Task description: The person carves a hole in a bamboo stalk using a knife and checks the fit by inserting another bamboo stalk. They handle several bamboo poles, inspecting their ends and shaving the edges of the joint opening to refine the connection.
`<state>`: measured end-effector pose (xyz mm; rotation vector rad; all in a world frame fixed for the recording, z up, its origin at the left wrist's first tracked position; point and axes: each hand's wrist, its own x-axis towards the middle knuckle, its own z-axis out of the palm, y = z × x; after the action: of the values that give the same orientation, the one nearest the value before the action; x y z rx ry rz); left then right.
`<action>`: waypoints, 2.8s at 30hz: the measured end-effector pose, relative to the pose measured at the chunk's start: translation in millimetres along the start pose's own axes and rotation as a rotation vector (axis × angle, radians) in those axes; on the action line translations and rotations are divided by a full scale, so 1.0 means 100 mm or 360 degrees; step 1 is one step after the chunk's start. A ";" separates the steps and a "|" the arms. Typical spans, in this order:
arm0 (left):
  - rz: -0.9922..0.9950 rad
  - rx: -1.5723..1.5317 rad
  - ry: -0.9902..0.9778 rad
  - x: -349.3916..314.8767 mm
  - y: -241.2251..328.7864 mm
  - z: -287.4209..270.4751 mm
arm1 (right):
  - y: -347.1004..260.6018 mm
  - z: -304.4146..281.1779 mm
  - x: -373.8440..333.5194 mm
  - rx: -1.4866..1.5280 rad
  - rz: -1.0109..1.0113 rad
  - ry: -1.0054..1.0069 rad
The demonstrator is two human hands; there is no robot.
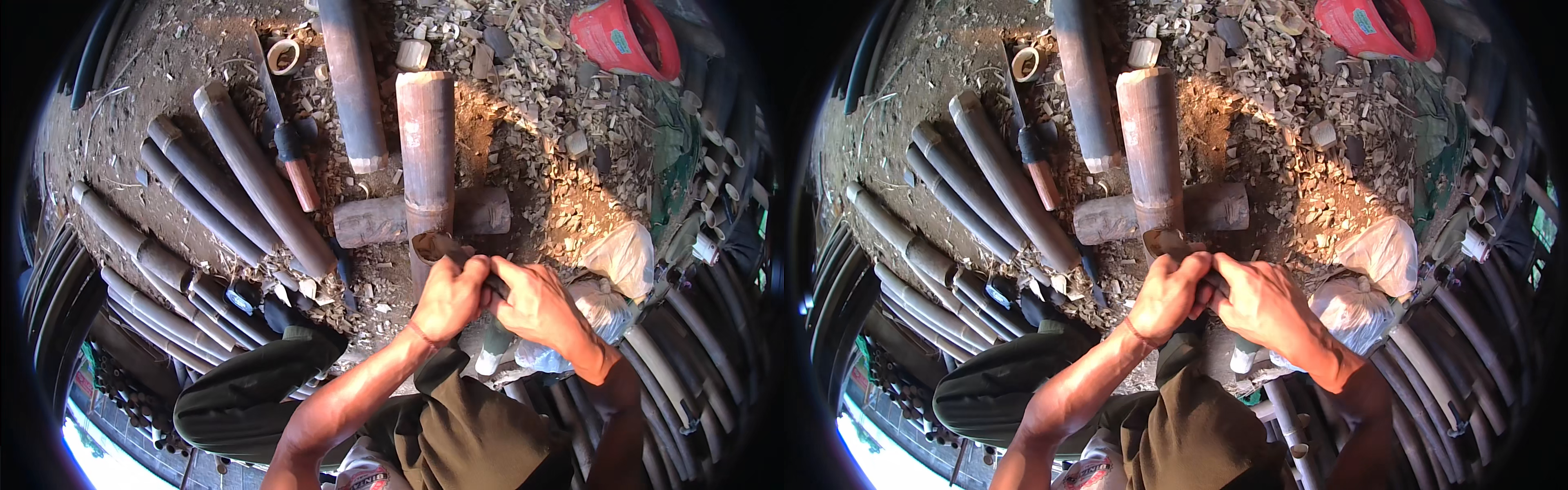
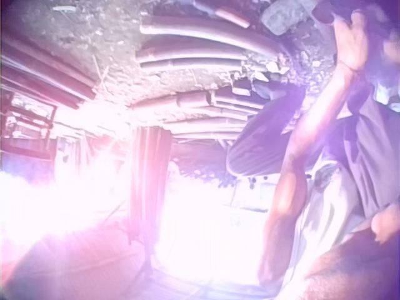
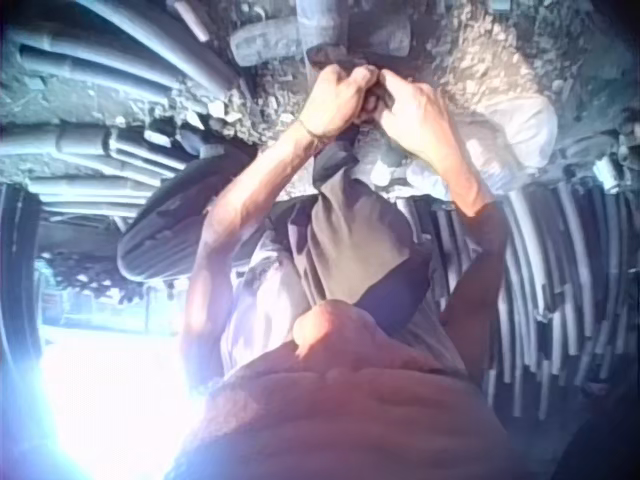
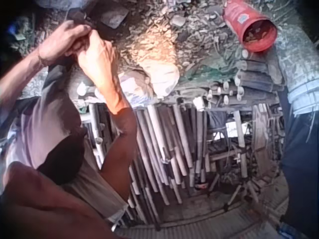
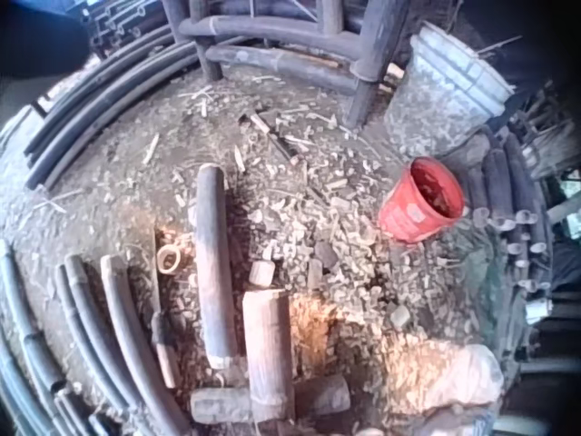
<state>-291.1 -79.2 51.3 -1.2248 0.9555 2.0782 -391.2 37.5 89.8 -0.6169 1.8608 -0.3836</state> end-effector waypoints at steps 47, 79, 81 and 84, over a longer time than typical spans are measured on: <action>-0.0174 -0.1010 0.0058 -0.19 -0.41 0.13 | 0.08 -0.13 0.19 -0.0470 -0.0453 -0.0350; -0.0137 -0.1328 -0.0342 -0.04 -0.64 0.06 | -0.09 -0.27 0.07 -0.0676 -0.0628 -0.0342; -0.0183 -0.1126 -0.0180 -0.09 -0.59 0.00 | -0.04 -0.19 0.13 -0.0556 -0.0563 -0.0407; -0.0254 -0.0586 0.0055 -0.16 -0.51 -0.12 | 0.14 0.19 0.03 -0.0145 -0.0276 -0.0418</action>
<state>-240.8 -59.2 45.9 -1.4700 0.4798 2.1691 -377.4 47.5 73.4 -0.8531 1.5853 -0.3153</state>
